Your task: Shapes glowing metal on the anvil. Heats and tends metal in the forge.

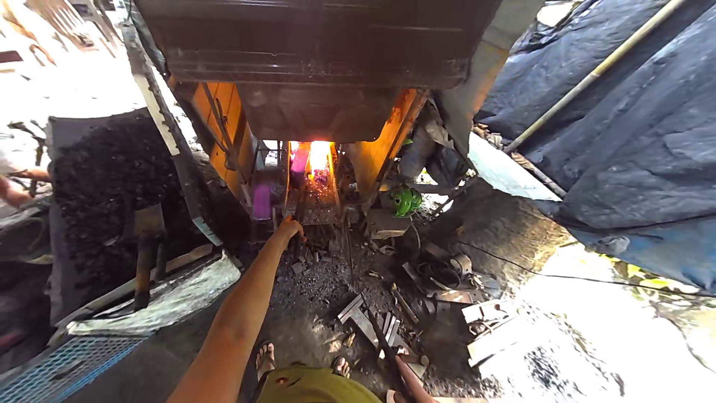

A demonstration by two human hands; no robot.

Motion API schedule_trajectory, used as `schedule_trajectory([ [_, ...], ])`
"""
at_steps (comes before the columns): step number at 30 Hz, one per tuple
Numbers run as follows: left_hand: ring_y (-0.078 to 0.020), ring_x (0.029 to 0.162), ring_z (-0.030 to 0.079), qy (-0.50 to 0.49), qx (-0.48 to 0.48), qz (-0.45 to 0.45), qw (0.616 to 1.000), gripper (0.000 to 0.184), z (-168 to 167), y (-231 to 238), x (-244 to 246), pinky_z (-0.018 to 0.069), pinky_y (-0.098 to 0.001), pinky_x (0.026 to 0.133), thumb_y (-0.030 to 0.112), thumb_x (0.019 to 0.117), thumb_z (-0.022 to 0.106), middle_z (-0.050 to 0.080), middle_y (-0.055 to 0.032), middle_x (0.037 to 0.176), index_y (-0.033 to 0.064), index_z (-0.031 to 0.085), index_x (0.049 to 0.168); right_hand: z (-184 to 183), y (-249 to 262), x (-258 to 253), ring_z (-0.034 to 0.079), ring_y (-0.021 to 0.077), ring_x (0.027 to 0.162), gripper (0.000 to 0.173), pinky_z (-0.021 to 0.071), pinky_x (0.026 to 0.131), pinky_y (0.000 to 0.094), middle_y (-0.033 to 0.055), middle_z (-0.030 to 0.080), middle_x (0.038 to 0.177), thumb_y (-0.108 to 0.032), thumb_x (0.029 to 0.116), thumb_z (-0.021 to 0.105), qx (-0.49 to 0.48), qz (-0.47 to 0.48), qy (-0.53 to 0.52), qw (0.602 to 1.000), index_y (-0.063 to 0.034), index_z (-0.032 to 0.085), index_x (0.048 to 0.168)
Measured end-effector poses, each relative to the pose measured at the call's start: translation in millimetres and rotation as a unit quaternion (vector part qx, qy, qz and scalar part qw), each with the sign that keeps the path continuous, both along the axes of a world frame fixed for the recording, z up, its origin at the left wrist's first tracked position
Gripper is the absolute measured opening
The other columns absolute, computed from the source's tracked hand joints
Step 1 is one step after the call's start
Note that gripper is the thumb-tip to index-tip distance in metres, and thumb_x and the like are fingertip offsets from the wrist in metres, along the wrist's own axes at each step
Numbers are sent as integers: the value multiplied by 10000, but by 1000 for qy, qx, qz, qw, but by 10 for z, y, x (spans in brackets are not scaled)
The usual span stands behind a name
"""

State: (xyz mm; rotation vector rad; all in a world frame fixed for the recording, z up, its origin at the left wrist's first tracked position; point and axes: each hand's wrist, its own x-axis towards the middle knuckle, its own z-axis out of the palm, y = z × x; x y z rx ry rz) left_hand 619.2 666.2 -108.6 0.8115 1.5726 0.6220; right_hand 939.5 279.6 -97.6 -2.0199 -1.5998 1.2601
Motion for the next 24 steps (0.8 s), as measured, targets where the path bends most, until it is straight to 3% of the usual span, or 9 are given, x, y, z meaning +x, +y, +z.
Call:
schedule_trajectory([
  [3,-311,843,694,-10,-39,-6,999,694,209,18,6,599,-449,665,-20,869,606,644,-219,1130,131,378,1507,-8,-21,-42,715,345,1054,627,540,962,574,217,677,1296,-222,1030,572,3,-8,27,1000,-119,358,1610],
  [6,-275,714,683,2,-54,-2,999,476,303,108,3,568,-404,575,73,913,605,678,-181,925,82,484,1374,-9,-36,-92,719,358,1039,635,540,950,592,213,697,1259,-260,1029,581,-3,-15,15,1000,-138,361,1613],
  [9,-261,701,673,36,-62,-13,997,402,354,223,45,566,-388,586,92,919,602,673,-171,908,66,528,1313,-8,-62,-130,710,392,1077,630,523,970,622,218,700,1260,-259,1030,568,-6,-10,-3,1000,-139,363,1612],
  [11,-259,721,672,59,-59,-29,996,461,423,280,82,571,-390,603,61,916,595,666,-177,951,76,495,1366,-11,-65,-156,719,389,1057,615,532,958,616,217,710,1238,-245,1028,570,3,-3,-3,1000,-131,384,1603],
  [13,-238,672,666,77,-53,-35,995,369,524,312,89,565,-370,570,64,910,591,669,-160,894,53,542,1276,11,-24,-195,712,359,1104,610,524,1002,590,203,698,1280,-241,1025,580,-2,-1,29,1000,-126,397,1595],
  [15,-206,596,624,75,-56,-38,995,208,611,351,37,548,-344,534,85,911,589,637,-119,790,39,581,1114,-40,82,-241,722,326,1014,622,549,938,576,189,718,1209,-258,1018,586,-22,-6,73,997,-156,393,1601],
  [17,-181,537,572,52,-42,-33,997,117,633,408,-42,520,-328,494,80,896,602,585,-89,710,42,578,1005,-122,290,-312,711,284,801,625,582,784,535,169,736,1028,-244,1002,591,-32,-21,122,992,-170,407,1594],
  [20,-175,590,576,18,2,-25,1000,101,654,450,-170,522,-340,543,74,897,622,584,-79,741,36,605,990,-144,693,-385,626,223,583,633,561,581,452,127,693,825,-238,992,604,-47,-47,163,984,-214,410,1595],
  [24,-167,586,563,-21,5,4,1000,66,1026,365,-172,511,-314,523,48,913,581,560,-76,744,45,564,977,151,1066,-256,616,224,629,618,545,630,454,137,686,872,-233,1004,600,-51,-37,127,990,-227,413,1593],
])
